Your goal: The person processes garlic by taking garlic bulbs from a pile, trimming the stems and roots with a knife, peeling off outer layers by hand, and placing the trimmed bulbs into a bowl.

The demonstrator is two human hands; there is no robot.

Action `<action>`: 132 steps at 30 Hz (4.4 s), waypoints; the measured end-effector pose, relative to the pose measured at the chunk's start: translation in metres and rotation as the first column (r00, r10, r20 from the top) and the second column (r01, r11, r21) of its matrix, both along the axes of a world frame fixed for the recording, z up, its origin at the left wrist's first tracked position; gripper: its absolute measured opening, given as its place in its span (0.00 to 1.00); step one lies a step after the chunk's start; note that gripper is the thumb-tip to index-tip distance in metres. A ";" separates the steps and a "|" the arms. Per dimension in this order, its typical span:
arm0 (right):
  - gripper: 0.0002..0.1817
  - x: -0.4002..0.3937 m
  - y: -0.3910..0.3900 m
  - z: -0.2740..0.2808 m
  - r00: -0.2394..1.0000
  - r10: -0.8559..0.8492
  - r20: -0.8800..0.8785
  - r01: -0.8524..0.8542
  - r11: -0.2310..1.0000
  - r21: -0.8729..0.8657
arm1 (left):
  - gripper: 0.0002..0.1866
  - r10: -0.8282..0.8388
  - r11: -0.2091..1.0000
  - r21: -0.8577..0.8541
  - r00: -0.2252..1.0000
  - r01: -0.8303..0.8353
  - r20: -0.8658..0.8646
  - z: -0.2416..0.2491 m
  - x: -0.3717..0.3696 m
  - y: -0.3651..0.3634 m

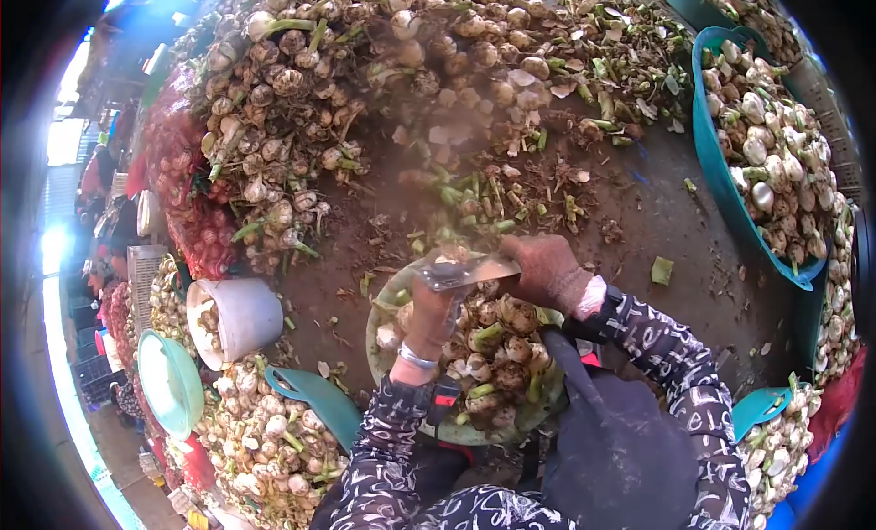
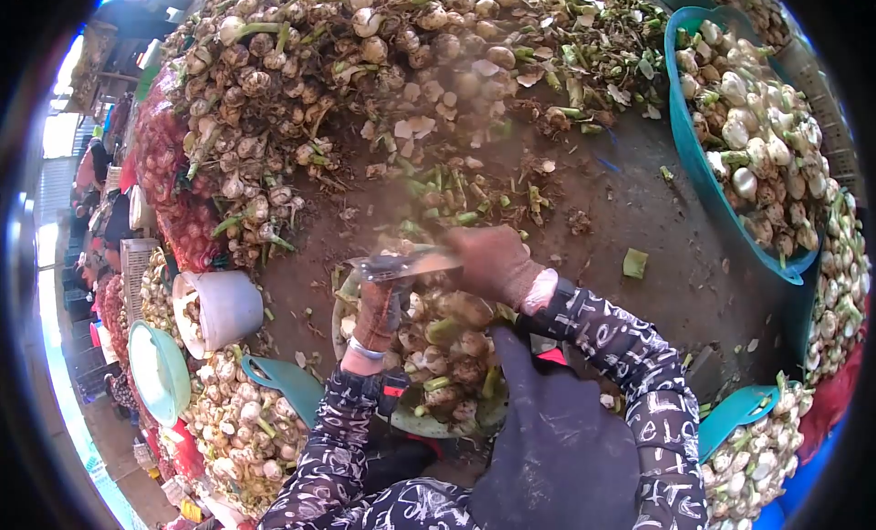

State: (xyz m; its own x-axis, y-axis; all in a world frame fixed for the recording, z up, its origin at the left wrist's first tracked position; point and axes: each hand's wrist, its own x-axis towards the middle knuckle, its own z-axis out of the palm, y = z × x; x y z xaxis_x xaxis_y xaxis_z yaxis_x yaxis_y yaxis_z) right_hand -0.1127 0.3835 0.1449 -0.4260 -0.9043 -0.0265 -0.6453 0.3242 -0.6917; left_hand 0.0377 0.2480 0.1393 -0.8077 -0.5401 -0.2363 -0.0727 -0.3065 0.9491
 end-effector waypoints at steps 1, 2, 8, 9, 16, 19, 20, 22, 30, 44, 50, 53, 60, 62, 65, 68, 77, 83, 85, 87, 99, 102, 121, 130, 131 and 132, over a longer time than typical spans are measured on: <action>0.17 -0.001 0.003 -0.006 1.000 0.002 -0.021 -0.003 0.999 -0.037 | 0.24 0.024 0.996 0.085 1.000 -0.024 -0.005 0.000 -0.001 0.004; 0.17 -0.001 0.005 -0.010 0.999 0.001 -0.042 -0.004 0.997 -0.073 | 0.24 0.025 0.996 0.083 1.000 -0.025 -0.006 0.004 0.000 0.006; 0.16 -0.078 0.052 -0.027 0.806 -0.590 0.051 0.557 0.785 0.271 | 0.29 -0.234 0.931 -0.264 0.967 0.253 0.102 0.097 -0.004 0.022; 0.16 -0.070 0.054 -0.023 0.800 -0.598 0.049 0.568 0.781 0.260 | 0.28 -0.190 0.961 -0.179 0.972 0.212 0.135 0.090 -0.010 0.018; 0.15 -0.015 0.046 -0.016 0.838 -0.438 0.325 0.368 0.894 0.256 | 0.23 0.138 0.454 -0.885 0.973 0.105 0.186 0.048 -0.024 -0.011; 0.16 -0.017 0.033 -0.019 0.822 -0.431 0.372 0.390 0.902 0.184 | 0.14 0.304 0.876 -0.365 0.948 -0.316 -0.090 0.031 -0.024 -0.007; 0.16 -0.018 0.026 -0.017 0.817 -0.446 0.366 0.422 0.894 0.149 | 0.14 0.302 0.875 -0.368 0.949 -0.315 -0.093 0.015 -0.021 -0.007; 0.17 -0.022 0.014 0.007 0.841 -0.434 0.323 0.430 0.899 0.086 | 0.11 0.389 0.909 -0.147 0.920 -0.390 -0.041 -0.006 -0.016 -0.004; 0.24 -0.016 0.015 -0.028 0.972 -0.189 0.142 0.096 0.864 0.495 | 0.08 0.571 0.659 0.616 0.820 -0.432 -0.035 0.068 -0.046 0.030; 0.22 -0.037 0.032 -0.059 0.826 -0.437 0.355 0.221 0.832 0.509 | 0.26 0.454 0.665 -0.746 0.778 0.028 0.434 -0.100 -0.060 -0.305; 0.20 -0.042 0.035 -0.062 0.849 -0.435 0.298 0.188 0.778 0.599 | 0.19 0.344 0.262 -0.908 0.847 0.327 0.405 -0.208 -0.065 -0.380; 0.20 -0.047 0.030 -0.064 0.871 -0.406 0.277 0.200 0.808 0.555 | 0.19 0.396 0.552 -0.775 0.721 0.308 0.569 -0.124 -0.069 -0.324; 0.17 -0.034 -0.015 -0.003 0.892 -0.326 0.313 0.227 0.922 0.312 | 0.20 -0.022 0.972 -0.208 0.926 0.107 0.376 -0.077 -0.011 -0.197; 0.14 -0.023 -0.025 0.013 0.940 -0.204 0.272 0.186 0.978 0.091 | 0.24 -0.071 0.995 0.066 0.996 0.074 -0.050 -0.054 -0.013 -0.144; 0.13 -0.013 -0.032 0.039 0.994 -0.047 0.102 0.039 0.996 0.077 | 0.31 -0.170 0.985 -0.027 0.985 0.171 0.032 -0.004 -0.013 -0.088; 0.14 -0.004 -0.024 0.036 1.000 0.004 -0.010 -0.004 0.999 0.033 | 0.33 -0.156 0.782 -0.582 0.974 0.222 0.162 0.003 -0.003 -0.059; 0.16 -0.029 0.030 -0.015 0.997 -0.076 0.003 0.067 0.892 0.447 | 0.33 -0.003 0.992 0.129 1.000 0.000 0.018 0.056 -0.007 0.015; 0.12 -0.006 0.042 0.050 0.997 -0.078 -0.010 0.076 0.990 -0.115 | 0.35 -0.239 0.942 -0.195 0.955 0.272 0.177 0.033 -0.013 0.002; 0.15 0.001 0.037 0.057 0.996 0.033 -0.079 -0.044 0.989 -0.143 | 0.28 -0.246 0.960 -0.104 0.962 0.258 0.119 0.027 -0.008 0.004; 0.14 0.002 0.035 0.044 0.998 0.006 -0.068 -0.017 0.986 -0.163 | 0.21 -0.197 0.977 -0.091 0.980 0.195 -0.011 0.030 -0.001 0.012; 0.14 -0.059 0.076 -0.045 0.858 -0.512 -0.041 0.495 0.802 0.335 | 0.29 -0.068 0.992 0.104 0.997 0.064 0.028 0.063 0.011 0.059; 0.16 -0.041 0.081 -0.049 0.850 -0.518 0.096 0.474 0.832 0.290 | 0.28 0.038 0.946 0.319 0.998 -0.050 0.046 0.047 -0.006 0.043; 0.07 -0.001 0.015 0.057 0.974 0.020 0.225 -0.032 0.998 0.050 | 0.19 0.684 0.598 0.634 0.724 -0.490 -0.086 0.075 0.012 0.073; 0.18 -0.036 0.097 0.006 0.864 -0.400 0.306 0.264 0.877 0.401 | 0.17 0.119 0.849 -0.471 0.784 0.238 0.610 0.099 0.162 0.008; 0.17 -0.044 0.102 -0.006 0.886 -0.372 0.278 0.263 0.895 0.359 | 0.18 0.257 0.830 -0.556 0.850 0.050 0.460 0.090 0.165 -0.001; 0.17 -0.046 0.102 -0.004 0.905 -0.346 0.248 0.257 0.909 0.329 | 0.19 0.388 0.789 -0.597 0.870 -0.143 0.304 0.082 0.169 -0.008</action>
